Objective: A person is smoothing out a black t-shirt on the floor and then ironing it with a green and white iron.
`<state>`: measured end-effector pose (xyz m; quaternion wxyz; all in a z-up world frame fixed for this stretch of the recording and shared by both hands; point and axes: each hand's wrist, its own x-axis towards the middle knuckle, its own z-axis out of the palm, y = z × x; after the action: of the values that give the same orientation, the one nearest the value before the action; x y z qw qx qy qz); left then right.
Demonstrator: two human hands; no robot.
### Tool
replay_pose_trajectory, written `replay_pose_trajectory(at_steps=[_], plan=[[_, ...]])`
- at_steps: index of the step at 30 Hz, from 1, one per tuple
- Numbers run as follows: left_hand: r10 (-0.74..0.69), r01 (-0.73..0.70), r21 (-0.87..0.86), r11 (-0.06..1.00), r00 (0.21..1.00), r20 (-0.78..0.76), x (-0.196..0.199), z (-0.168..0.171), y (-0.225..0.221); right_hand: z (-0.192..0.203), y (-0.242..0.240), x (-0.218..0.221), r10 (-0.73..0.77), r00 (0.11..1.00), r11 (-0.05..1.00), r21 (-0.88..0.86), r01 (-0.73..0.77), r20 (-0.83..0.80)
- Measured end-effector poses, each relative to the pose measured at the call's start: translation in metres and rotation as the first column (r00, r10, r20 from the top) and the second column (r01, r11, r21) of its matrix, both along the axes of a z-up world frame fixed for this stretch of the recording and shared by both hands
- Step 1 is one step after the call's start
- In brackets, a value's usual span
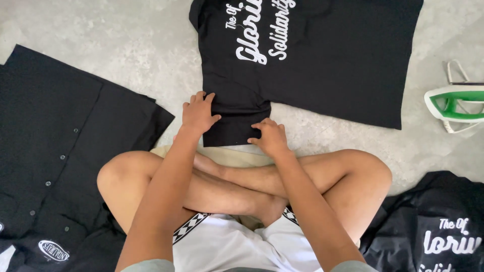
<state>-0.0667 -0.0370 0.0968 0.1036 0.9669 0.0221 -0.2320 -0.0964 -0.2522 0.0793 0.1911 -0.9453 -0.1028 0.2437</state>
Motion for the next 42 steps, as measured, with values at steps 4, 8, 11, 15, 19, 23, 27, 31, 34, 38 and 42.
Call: replay_pose_trajectory(at_steps=[4,8,11,15,19,23,27,31,34,38,42], plan=[[-0.033,0.033,-0.028,0.999,0.999,0.005,0.001,-0.021,-0.008,-0.027,0.002,-0.001,0.098,0.993,0.988,-0.122,-0.09,0.063],[-0.07,0.071,0.054,0.996,0.997,-0.012,0.002,-0.021,-0.014,-0.06,-0.002,0.0,0.16,0.975,0.979,-0.155,-0.135,0.157],[-0.056,0.058,0.05,0.997,0.998,-0.032,0.004,-0.023,-0.012,-0.071,-0.002,-0.002,0.187,0.959,0.97,-0.192,-0.147,0.212],[-0.016,0.019,0.035,0.999,0.996,-0.089,-0.002,-0.009,-0.012,-0.051,0.001,-0.008,0.17,0.972,0.976,-0.166,-0.142,0.165],[0.011,-0.007,0.041,0.999,0.993,-0.12,-0.006,0.004,-0.013,-0.012,0.006,-0.01,0.197,0.977,0.975,-0.122,-0.186,0.085],[0.022,-0.001,0.101,0.995,0.979,-0.201,-0.006,0.011,-0.012,-0.046,0.004,-0.011,0.254,0.947,0.959,-0.176,-0.22,0.197],[0.072,-0.051,0.092,0.994,0.969,-0.237,-0.003,0.003,-0.008,-0.069,0.005,-0.014,0.309,0.886,0.948,-0.191,-0.256,0.346],[0.18,-0.197,-0.09,0.976,0.97,-0.162,0.006,-0.023,0.011,-0.052,0.003,-0.012,0.293,0.923,0.954,-0.144,-0.264,0.25],[0.382,-0.395,-0.293,0.871,0.918,-0.102,0.008,-0.027,0.018,-0.041,0.003,-0.012,0.25,0.956,0.968,-0.039,-0.247,0.156],[0.461,-0.493,-0.36,0.792,0.87,-0.177,0.008,-0.047,0.021,-0.026,0.006,-0.011,0.212,0.971,0.976,0.031,-0.216,0.113],[0.494,-0.517,-0.38,0.767,0.854,-0.164,0.022,-0.127,0.038,-0.027,0.008,0.001,-0.212,0.936,0.959,0.246,0.143,0.28]])
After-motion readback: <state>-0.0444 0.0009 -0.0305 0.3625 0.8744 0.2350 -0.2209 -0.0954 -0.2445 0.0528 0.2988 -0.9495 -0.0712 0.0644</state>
